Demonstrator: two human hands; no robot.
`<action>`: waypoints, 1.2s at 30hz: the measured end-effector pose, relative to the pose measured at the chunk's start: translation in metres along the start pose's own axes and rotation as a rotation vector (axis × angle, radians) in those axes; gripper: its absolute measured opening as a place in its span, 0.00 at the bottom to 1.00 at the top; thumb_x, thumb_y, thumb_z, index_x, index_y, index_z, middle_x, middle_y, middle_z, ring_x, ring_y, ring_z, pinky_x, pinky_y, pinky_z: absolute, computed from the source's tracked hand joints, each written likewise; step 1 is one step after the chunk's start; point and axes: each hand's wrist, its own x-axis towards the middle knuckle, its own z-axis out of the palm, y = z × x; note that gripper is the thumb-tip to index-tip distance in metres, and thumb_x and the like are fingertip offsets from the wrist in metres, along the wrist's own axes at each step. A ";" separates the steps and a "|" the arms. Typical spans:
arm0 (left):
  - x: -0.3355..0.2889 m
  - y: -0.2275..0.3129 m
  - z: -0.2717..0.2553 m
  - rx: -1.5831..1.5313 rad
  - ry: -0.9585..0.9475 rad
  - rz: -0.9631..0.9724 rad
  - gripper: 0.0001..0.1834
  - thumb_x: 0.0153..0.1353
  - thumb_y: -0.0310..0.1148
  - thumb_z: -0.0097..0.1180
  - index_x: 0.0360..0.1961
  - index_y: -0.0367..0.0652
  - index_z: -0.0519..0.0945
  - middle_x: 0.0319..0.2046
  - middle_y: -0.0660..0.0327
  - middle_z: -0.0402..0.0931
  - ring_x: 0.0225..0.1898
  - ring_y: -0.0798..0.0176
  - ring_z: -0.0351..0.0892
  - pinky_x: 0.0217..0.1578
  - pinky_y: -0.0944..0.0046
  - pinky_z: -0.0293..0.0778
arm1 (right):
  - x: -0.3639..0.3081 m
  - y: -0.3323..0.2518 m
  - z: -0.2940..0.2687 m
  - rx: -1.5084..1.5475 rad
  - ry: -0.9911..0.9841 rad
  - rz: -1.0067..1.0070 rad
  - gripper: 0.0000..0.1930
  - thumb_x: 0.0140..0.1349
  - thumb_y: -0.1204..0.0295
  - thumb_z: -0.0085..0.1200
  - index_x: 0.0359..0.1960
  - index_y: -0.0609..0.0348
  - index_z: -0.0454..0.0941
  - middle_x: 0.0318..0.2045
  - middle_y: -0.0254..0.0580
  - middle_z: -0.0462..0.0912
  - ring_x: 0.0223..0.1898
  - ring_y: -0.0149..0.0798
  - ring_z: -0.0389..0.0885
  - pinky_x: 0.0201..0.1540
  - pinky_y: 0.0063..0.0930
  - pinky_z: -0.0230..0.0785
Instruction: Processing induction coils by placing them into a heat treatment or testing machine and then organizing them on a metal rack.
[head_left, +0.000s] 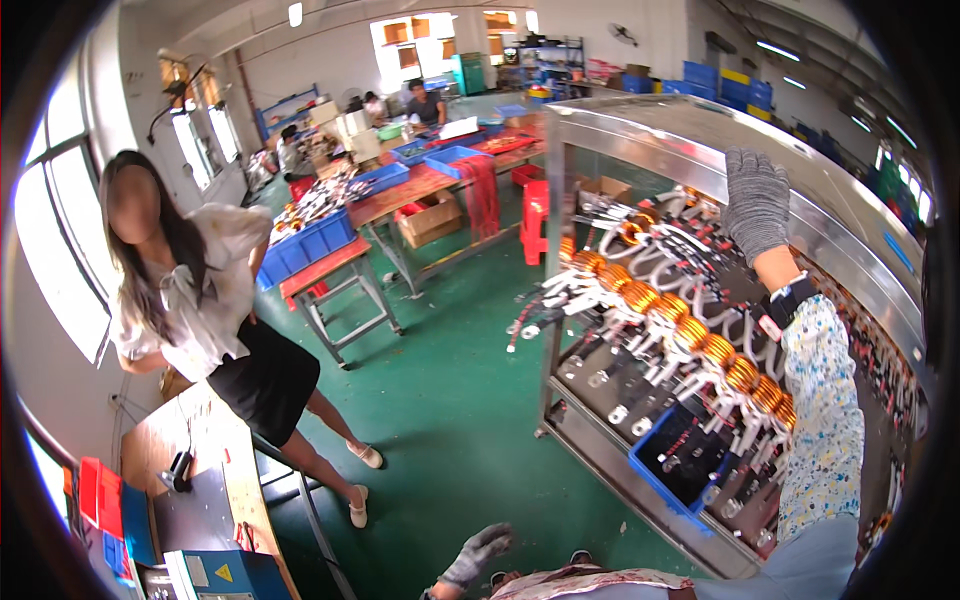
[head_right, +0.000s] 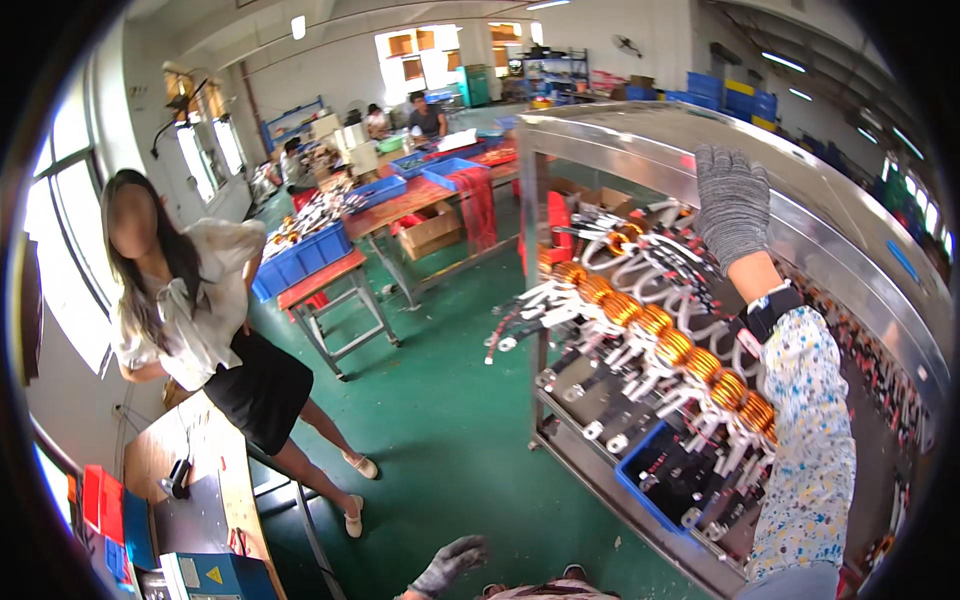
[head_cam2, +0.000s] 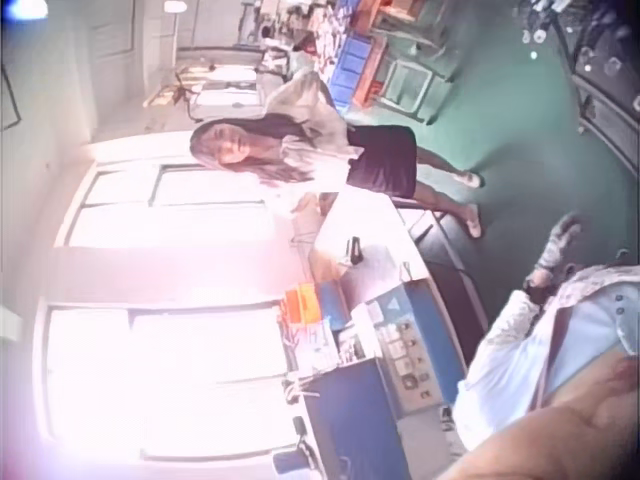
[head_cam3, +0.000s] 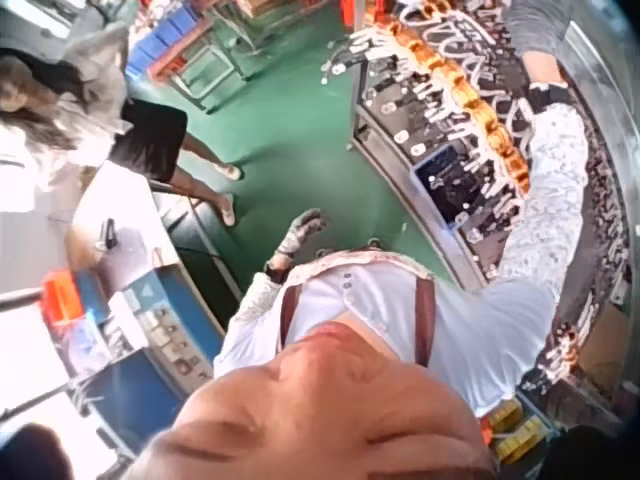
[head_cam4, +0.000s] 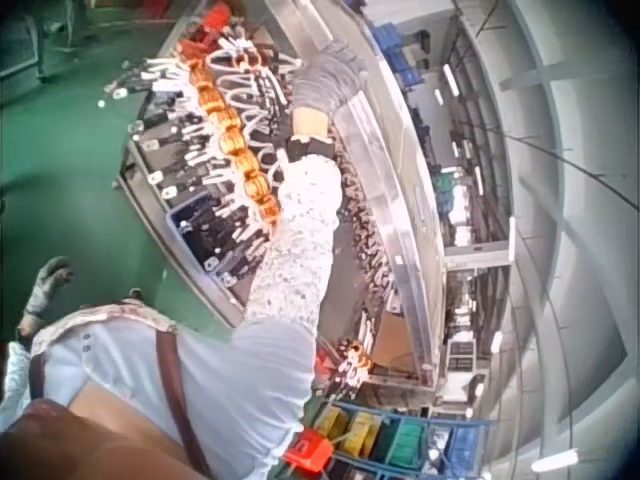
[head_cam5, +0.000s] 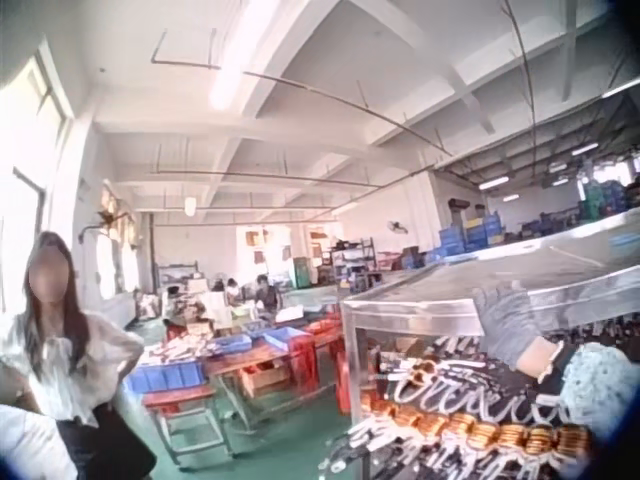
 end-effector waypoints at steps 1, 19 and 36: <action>-0.008 -0.027 -0.018 -0.056 0.075 0.015 0.24 0.63 0.34 0.50 0.58 0.34 0.65 0.50 0.55 0.72 0.51 0.63 0.72 0.52 0.64 0.68 | 0.008 -0.010 0.003 -0.007 0.008 0.039 0.37 0.37 0.65 0.64 0.55 0.55 0.66 0.51 0.47 0.71 0.55 0.46 0.67 0.58 0.43 0.57; 0.095 0.037 -0.012 0.349 -0.195 0.088 0.23 0.64 0.35 0.49 0.58 0.35 0.65 0.50 0.55 0.73 0.52 0.64 0.72 0.53 0.66 0.67 | 0.042 -0.062 0.021 -0.076 0.001 0.158 0.38 0.38 0.64 0.63 0.57 0.48 0.64 0.54 0.38 0.70 0.55 0.43 0.68 0.54 0.45 0.62; -0.081 -0.053 -0.062 0.211 0.261 0.232 0.21 0.64 0.32 0.50 0.56 0.35 0.67 0.49 0.53 0.74 0.51 0.63 0.72 0.52 0.66 0.67 | 0.036 -0.122 0.016 -0.029 -0.127 0.138 0.28 0.62 0.67 0.33 0.64 0.61 0.55 0.64 0.46 0.59 0.65 0.45 0.56 0.66 0.46 0.43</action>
